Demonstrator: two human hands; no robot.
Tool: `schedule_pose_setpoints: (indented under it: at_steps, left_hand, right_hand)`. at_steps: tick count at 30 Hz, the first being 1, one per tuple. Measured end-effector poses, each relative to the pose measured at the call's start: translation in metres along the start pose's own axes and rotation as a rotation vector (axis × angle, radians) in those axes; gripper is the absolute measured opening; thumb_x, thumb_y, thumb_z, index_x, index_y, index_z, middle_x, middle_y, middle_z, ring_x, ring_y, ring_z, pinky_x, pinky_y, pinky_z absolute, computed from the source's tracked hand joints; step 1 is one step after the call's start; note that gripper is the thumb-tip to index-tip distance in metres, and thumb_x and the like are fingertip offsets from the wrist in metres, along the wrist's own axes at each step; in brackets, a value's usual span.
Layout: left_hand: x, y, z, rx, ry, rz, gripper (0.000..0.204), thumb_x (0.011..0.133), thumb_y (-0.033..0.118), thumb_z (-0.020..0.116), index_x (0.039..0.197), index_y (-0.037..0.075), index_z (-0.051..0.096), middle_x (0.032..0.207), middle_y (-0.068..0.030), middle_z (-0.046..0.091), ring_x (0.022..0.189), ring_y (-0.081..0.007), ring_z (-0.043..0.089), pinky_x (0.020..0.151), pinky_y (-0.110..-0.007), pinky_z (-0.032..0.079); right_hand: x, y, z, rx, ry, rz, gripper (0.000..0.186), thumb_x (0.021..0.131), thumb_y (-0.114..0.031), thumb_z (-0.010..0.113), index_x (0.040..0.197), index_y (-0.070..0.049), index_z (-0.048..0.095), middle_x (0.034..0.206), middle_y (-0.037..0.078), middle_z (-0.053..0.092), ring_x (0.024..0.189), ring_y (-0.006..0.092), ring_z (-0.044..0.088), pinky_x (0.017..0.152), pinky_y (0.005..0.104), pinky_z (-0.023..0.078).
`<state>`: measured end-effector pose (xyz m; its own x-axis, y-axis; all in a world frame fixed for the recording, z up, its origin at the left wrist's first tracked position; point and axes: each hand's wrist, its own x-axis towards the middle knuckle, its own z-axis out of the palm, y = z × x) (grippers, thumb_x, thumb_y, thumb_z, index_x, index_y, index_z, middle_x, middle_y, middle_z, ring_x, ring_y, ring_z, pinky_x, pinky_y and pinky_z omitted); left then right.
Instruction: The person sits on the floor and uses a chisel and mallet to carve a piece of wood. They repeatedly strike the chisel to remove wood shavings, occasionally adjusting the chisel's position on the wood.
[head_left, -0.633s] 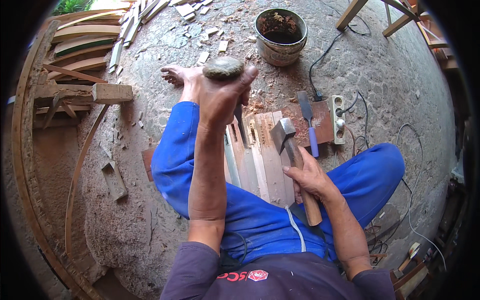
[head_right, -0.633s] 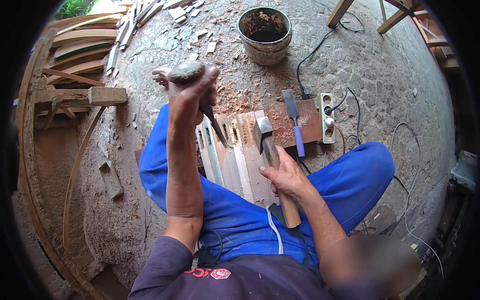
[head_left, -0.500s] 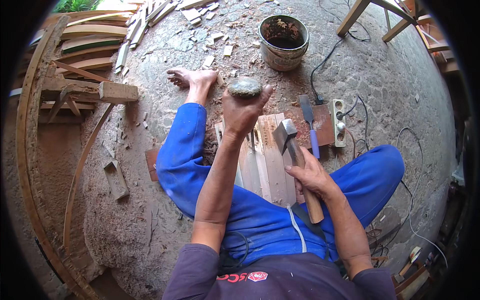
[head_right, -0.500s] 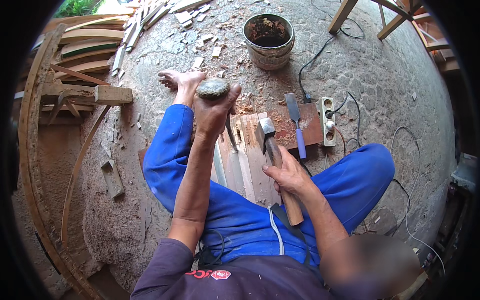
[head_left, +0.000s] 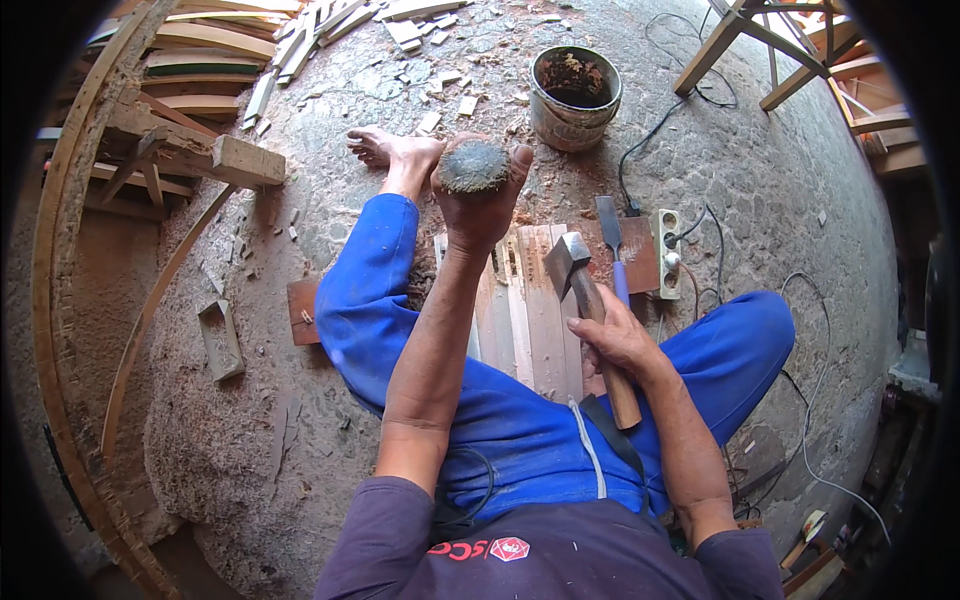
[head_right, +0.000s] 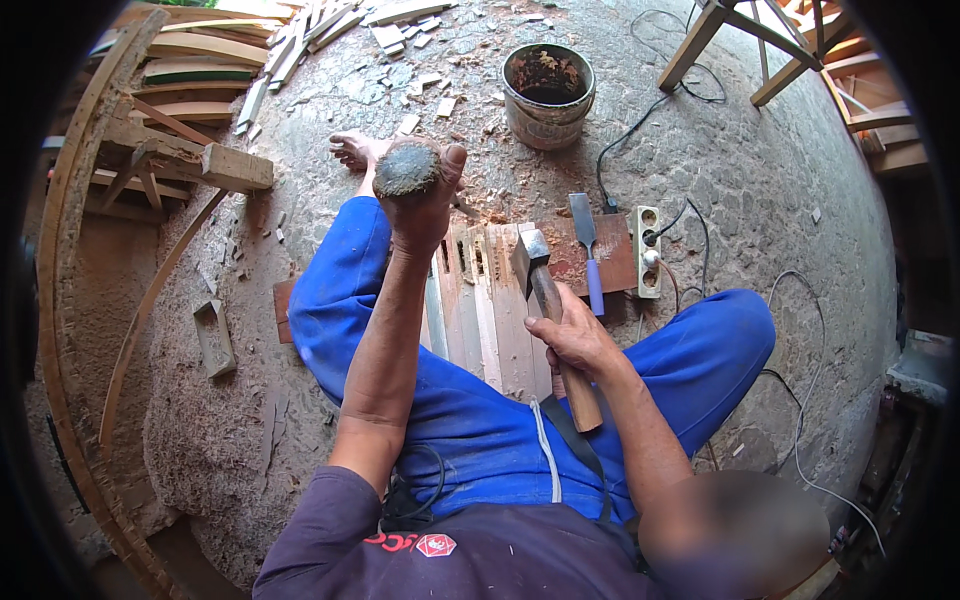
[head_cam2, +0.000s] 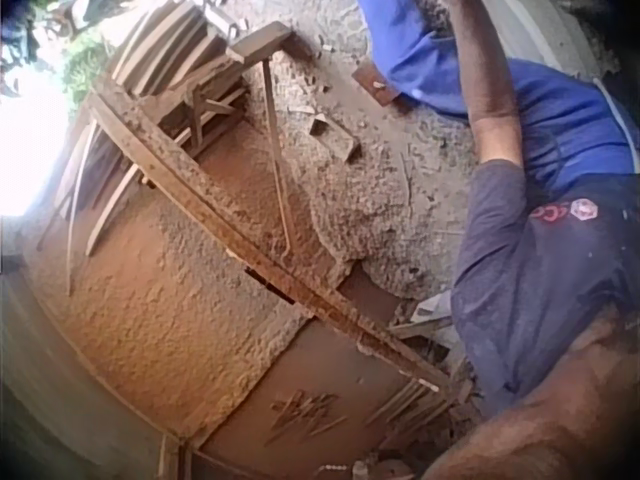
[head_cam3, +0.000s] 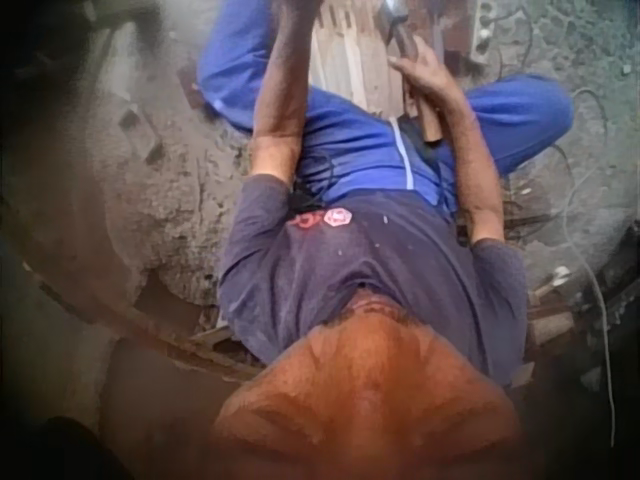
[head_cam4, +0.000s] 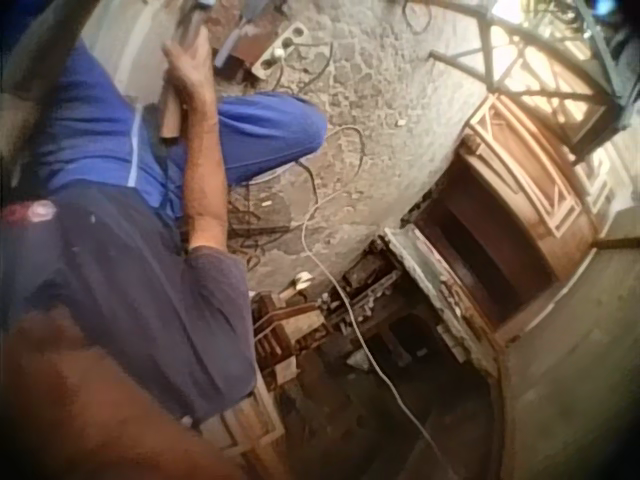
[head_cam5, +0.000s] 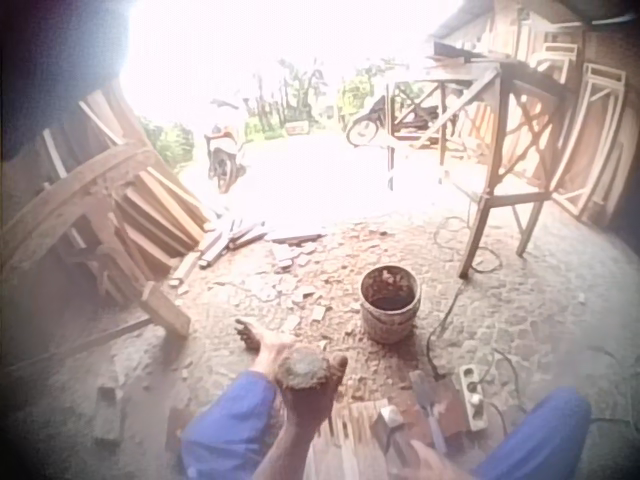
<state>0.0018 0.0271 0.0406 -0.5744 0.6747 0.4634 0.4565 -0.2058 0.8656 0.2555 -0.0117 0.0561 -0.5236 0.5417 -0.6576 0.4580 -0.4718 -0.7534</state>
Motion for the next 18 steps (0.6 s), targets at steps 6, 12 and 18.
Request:
schedule_pose_setpoints:
  at_steps: [6, 12, 18]
  left_hand:
    - [-0.011, 0.013, 0.012, 0.045, -0.191, 0.124, 0.031, 0.085, 0.025, 0.085, 0.083, 0.003, 0.063, 0.073, -0.0038, 0.066, 0.064, -0.0173, 0.065, 0.065, -0.032, 0.053]
    - [0.000, 0.035, 0.010, -0.021, -0.073, 0.097, 0.031, 0.086, 0.026, 0.084, 0.083, 0.002, 0.065, 0.069, -0.0037, 0.067, 0.062, -0.0162, 0.064, 0.065, -0.033, 0.053]
    - [-0.002, 0.015, 0.009, -0.084, -0.120, -0.094, 0.032, 0.086, 0.026, 0.084, 0.086, 0.002, 0.063, 0.068, -0.0034, 0.066, 0.061, -0.0142, 0.061, 0.064, -0.032, 0.052]
  right_hand:
    - [0.000, 0.000, -0.001, -0.028, 0.011, -0.005, 0.064, 0.091, -0.017, 0.070, 0.147, -0.006, 0.040, 0.085, 0.004, 0.056, 0.055, 0.0110, 0.057, 0.047, 0.0290, 0.050]
    - [0.001, 0.004, 0.001, -0.023, 0.003, -0.043, 0.062, 0.092, -0.018, 0.069, 0.146, -0.005, 0.041, 0.086, 0.005, 0.057, 0.055, 0.0107, 0.057, 0.048, 0.0284, 0.050]
    - [-0.001, 0.001, 0.001, -0.032, 0.004, -0.024, 0.063, 0.091, -0.020, 0.069, 0.145, -0.004, 0.041, 0.085, 0.006, 0.057, 0.051, 0.0126, 0.057, 0.045, 0.0300, 0.051]
